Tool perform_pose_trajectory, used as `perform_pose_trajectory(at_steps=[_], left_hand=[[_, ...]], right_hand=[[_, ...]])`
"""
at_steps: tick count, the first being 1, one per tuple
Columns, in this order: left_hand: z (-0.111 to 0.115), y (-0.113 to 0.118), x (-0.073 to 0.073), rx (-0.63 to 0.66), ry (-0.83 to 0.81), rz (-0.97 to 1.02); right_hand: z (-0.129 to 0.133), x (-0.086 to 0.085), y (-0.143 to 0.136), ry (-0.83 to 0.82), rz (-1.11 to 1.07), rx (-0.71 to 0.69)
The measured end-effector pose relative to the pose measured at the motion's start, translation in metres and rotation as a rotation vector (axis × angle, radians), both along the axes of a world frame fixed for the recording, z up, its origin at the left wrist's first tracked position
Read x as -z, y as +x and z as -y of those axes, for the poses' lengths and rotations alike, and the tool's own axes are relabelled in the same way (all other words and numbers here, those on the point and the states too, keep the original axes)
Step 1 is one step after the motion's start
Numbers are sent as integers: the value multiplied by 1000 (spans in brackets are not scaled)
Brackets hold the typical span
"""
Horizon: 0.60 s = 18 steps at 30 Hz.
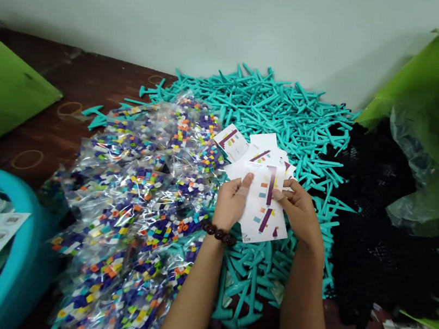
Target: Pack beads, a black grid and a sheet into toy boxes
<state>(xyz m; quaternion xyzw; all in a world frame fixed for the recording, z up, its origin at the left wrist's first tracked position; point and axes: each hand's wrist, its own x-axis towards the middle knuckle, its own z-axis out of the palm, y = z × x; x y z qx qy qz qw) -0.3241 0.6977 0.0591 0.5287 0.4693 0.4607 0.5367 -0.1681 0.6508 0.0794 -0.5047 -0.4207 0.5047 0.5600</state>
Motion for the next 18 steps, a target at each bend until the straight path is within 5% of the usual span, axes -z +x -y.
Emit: perform_pose_trajectory(at_steps=[5,11,18], left_hand=[[3,3,-7,155,-28,158],[3,2,-7,-9,155,-110],[2,2,-6,53,124,-99]], right_hand=[[-3,3,2,40,-2,181],[-7,5,0,117,97,243],[-11,3,2,150,-5,304]])
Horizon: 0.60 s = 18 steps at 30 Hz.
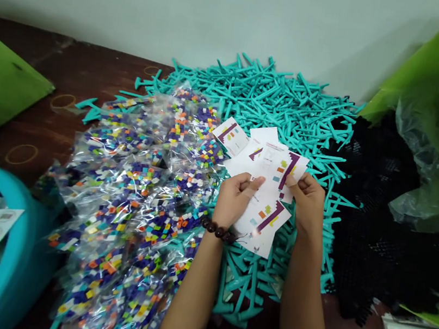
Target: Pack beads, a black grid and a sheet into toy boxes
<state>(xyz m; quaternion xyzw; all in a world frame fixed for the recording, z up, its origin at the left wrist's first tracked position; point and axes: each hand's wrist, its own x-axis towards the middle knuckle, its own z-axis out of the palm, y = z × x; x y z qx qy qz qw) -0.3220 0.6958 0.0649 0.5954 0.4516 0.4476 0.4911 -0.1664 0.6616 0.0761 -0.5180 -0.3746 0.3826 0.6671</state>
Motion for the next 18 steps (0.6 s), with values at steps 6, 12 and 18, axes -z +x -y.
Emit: perform_pose_trajectory(at_steps=[6,12,18], left_hand=[[2,-3,-2,80,-27,-10],[2,-34,-10,52,-77,-135],[9,-45,-23,-102,165,-258]], right_hand=[[-4,6,-1,-29,110,244],[-23,25,4,56,126,313],[-9,11,6,19,516,540]])
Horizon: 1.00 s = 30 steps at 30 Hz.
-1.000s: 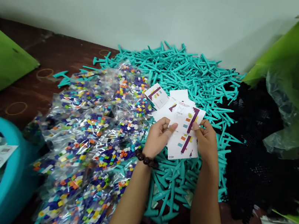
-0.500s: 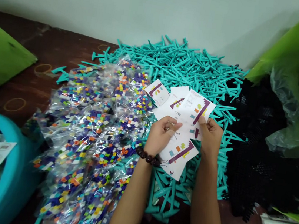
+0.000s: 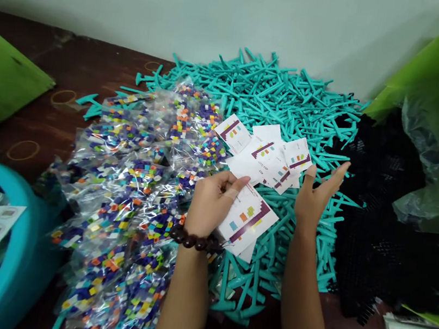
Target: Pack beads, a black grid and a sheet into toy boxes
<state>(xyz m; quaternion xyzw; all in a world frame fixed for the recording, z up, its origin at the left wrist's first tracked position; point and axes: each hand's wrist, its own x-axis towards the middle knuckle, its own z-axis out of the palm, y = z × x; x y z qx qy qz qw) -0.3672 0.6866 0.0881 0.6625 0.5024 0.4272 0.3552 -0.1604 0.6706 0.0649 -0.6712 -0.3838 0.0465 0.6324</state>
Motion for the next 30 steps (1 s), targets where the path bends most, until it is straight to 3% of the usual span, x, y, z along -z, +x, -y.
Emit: perform_pose_trajectory(at_steps=[1,5,6,8,12,14,18,24,27,30], left_hand=[[2,4,-1,-45,53,-11],[8,22,-2,-228,192,19],[9,25,-2,-256,198,46],[9,28,-1,-235,143,132],[6,24,-1,124,-168,411],[5,21,-2,222,-274,493],[4,25,1,104,-269,429],[3,36,8,-160,-95,299],[4,38,7,-143,-134,330],[4,38,5,23,-190,422]], right_hand=[[6,-8,-2,-21,-4,-94],[28,-33,-13,-225,-277,-822],[30,-36,-15,-262,-317,-900],[32,-37,-17,-271,-336,-865],[28,-33,-13,-212,-280,-646],[26,-33,-11,-193,-263,-605],[25,-36,-11,-108,-333,-545],[22,-32,-9,-127,-458,-666],[20,-31,-12,-82,-410,-562],[19,-30,-18,-13,-359,-421]])
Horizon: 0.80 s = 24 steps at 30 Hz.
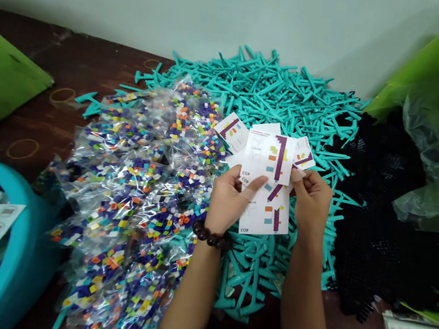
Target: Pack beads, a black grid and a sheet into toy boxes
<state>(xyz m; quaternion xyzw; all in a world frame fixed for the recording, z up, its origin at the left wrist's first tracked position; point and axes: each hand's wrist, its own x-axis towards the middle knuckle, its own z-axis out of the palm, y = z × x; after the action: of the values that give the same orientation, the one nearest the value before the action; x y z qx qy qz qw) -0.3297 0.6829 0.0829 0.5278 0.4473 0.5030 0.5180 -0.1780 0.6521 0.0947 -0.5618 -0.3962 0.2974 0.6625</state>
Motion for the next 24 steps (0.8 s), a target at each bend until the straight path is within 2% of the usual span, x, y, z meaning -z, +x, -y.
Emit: perform_pose_trajectory(at_steps=[2,8,11,13,15,17,19,22,24], left_hand=[[-1,-1,0,67,16,41],[-8,-13,5,78,-53,11],[-12,-21,10,10,-101,-19],[-14,-24,13,-42,-108,-71],[-15,-25,13,-74,-89,-202],[-14,-25,12,-107,-43,-376],[-12,-25,9,-149,15,-482],[-9,-24,6,-230,71,-441],[-8,-24,6,-274,105,-359]], right_hand=[[-2,1,-2,19,-5,42],[-15,15,2,59,-129,187],[-20,22,13,22,-108,155],[-20,24,21,19,-10,198],[-17,23,26,13,95,246],[-12,19,26,-39,158,132],[-6,15,22,-132,181,-136],[0,10,12,-249,139,-490],[1,10,9,-272,57,-588]])
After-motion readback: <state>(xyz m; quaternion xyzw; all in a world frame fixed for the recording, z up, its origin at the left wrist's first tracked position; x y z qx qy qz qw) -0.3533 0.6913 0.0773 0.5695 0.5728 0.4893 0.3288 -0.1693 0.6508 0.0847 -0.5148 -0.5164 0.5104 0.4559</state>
